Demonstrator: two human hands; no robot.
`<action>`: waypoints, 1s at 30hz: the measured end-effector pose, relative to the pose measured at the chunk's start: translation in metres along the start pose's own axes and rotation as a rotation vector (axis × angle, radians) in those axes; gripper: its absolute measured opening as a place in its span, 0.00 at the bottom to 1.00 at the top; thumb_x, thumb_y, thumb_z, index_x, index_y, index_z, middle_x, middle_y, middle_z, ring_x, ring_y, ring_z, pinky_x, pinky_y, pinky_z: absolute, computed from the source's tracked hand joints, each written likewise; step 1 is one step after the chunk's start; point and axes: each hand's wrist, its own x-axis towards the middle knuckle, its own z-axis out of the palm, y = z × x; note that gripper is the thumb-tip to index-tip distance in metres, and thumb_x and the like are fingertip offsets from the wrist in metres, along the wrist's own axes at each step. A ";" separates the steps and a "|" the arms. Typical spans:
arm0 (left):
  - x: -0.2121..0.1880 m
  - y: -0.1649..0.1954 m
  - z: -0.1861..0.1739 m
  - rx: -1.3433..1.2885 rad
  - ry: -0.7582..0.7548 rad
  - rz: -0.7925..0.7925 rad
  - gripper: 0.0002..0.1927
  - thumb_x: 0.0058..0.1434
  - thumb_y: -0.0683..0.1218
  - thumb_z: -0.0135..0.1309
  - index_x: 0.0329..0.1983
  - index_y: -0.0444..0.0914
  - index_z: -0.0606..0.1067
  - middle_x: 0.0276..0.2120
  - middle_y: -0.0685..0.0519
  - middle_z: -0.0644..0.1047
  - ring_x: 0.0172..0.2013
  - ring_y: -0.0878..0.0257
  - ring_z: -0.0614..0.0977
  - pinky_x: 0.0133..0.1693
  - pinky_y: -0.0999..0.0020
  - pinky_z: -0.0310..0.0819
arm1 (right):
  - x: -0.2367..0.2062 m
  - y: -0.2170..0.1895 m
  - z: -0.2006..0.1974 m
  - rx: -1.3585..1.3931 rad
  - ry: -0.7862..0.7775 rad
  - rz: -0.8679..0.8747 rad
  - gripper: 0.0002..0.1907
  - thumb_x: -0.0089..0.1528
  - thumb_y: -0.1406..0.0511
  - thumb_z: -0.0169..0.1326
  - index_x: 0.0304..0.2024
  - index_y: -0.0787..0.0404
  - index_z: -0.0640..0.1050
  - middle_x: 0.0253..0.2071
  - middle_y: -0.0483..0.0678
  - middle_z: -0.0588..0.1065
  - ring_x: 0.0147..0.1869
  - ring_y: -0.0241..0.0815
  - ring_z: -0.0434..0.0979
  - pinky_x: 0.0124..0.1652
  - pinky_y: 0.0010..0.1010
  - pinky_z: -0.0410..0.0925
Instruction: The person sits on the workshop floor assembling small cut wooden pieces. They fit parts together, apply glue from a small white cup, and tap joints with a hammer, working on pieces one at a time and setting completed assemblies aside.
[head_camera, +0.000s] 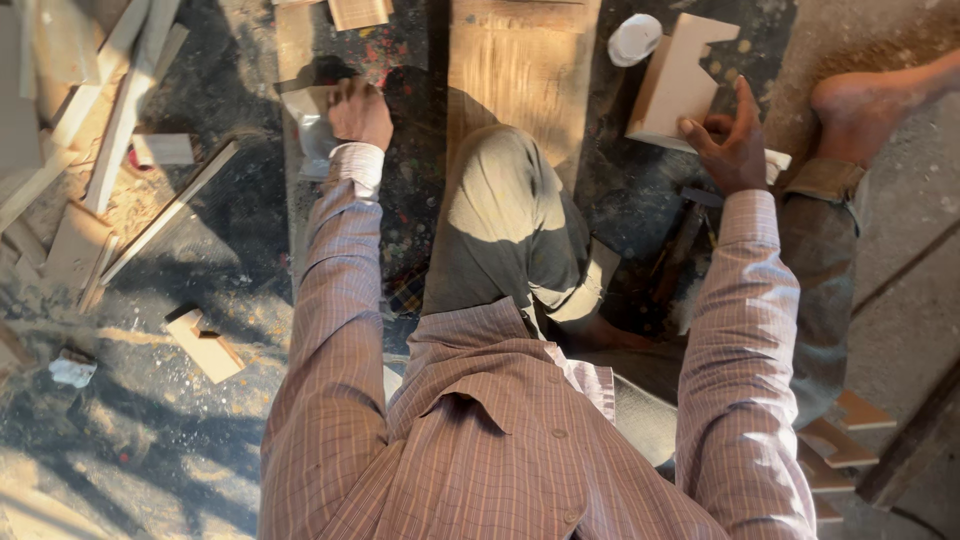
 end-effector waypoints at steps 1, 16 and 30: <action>0.003 0.001 0.002 0.018 -0.049 0.033 0.07 0.63 0.43 0.56 0.42 0.36 0.80 0.45 0.46 0.76 0.51 0.47 0.76 0.52 0.50 0.72 | -0.001 0.002 -0.001 -0.015 0.005 -0.004 0.56 0.70 0.53 0.68 0.81 0.71 0.46 0.49 0.59 0.81 0.54 0.47 0.84 0.52 0.37 0.77; 0.004 0.017 -0.012 -0.143 0.046 -0.050 0.08 0.57 0.47 0.58 0.32 0.39 0.73 0.37 0.47 0.77 0.43 0.44 0.78 0.40 0.44 0.73 | -0.009 -0.005 -0.008 -0.142 0.086 -0.112 0.53 0.71 0.48 0.68 0.81 0.63 0.49 0.50 0.56 0.83 0.54 0.50 0.85 0.52 0.43 0.77; 0.006 0.032 -0.007 -0.919 0.307 -0.100 0.11 0.65 0.31 0.57 0.47 0.36 0.80 0.41 0.48 0.80 0.36 0.57 0.86 0.37 0.64 0.84 | -0.007 0.002 -0.008 -0.197 0.112 -0.155 0.55 0.69 0.45 0.68 0.80 0.64 0.50 0.50 0.59 0.83 0.54 0.55 0.85 0.53 0.47 0.78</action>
